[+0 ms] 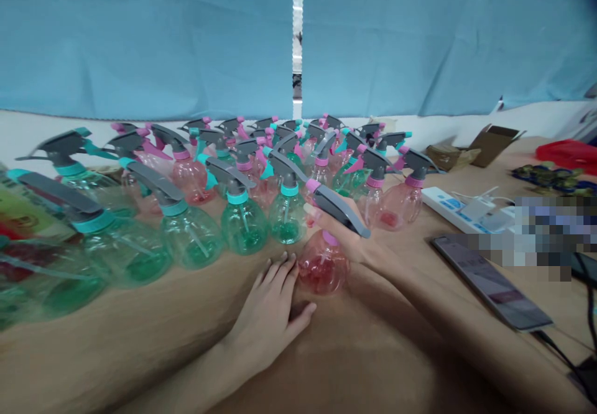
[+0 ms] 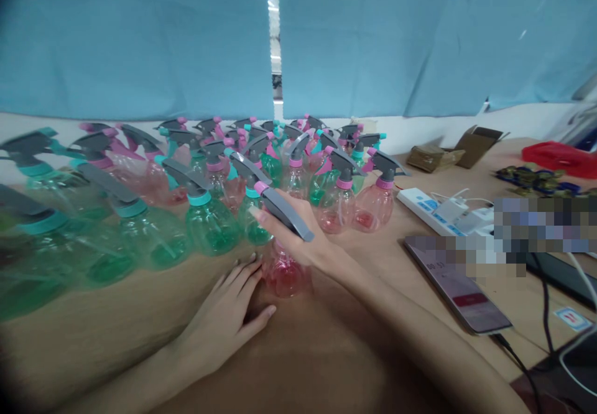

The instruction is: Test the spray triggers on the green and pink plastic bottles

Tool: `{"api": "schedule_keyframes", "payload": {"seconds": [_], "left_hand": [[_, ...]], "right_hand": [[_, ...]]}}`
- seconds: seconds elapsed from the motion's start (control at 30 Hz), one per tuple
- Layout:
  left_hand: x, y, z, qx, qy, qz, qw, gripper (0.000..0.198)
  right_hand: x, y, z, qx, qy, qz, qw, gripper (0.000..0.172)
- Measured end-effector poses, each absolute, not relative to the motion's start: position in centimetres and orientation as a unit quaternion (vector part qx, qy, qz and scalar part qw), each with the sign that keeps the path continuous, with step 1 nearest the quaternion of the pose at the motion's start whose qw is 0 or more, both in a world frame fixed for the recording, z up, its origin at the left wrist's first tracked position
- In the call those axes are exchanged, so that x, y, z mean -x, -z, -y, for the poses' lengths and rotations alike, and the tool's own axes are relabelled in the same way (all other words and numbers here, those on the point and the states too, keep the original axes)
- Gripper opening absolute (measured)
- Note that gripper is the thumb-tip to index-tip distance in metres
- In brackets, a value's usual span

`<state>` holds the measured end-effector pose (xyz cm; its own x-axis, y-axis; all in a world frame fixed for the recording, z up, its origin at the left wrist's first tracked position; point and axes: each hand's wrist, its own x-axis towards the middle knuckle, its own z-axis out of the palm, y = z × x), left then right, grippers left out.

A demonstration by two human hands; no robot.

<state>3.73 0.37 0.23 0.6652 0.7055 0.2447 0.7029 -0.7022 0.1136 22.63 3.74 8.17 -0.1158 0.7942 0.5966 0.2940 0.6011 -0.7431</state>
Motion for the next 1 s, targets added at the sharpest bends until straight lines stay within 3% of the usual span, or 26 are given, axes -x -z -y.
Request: {"api": "schedule_keyframes", "payload": {"seconds": [0.23,0.73,1.0], "left_hand": [[-3.72,-0.33,-0.38,-0.914,-0.135,-0.384,0.0,0.055],[-3.7,-0.1,-0.39,-0.914,-0.134,-0.382,-0.018,0.054],[-3.66,0.21,-0.45,-0.915,-0.139,-0.378,-0.029,0.057]], "right_hand": [[-22.59,-8.03,-3.58,0.354,-0.276,0.709,0.544,0.015],[-22.76,-8.2,-3.61,0.329,-0.302,0.712,0.542,0.021],[-22.73,-7.59,-3.89,0.315,-0.299,0.706,0.56,0.016]]}}
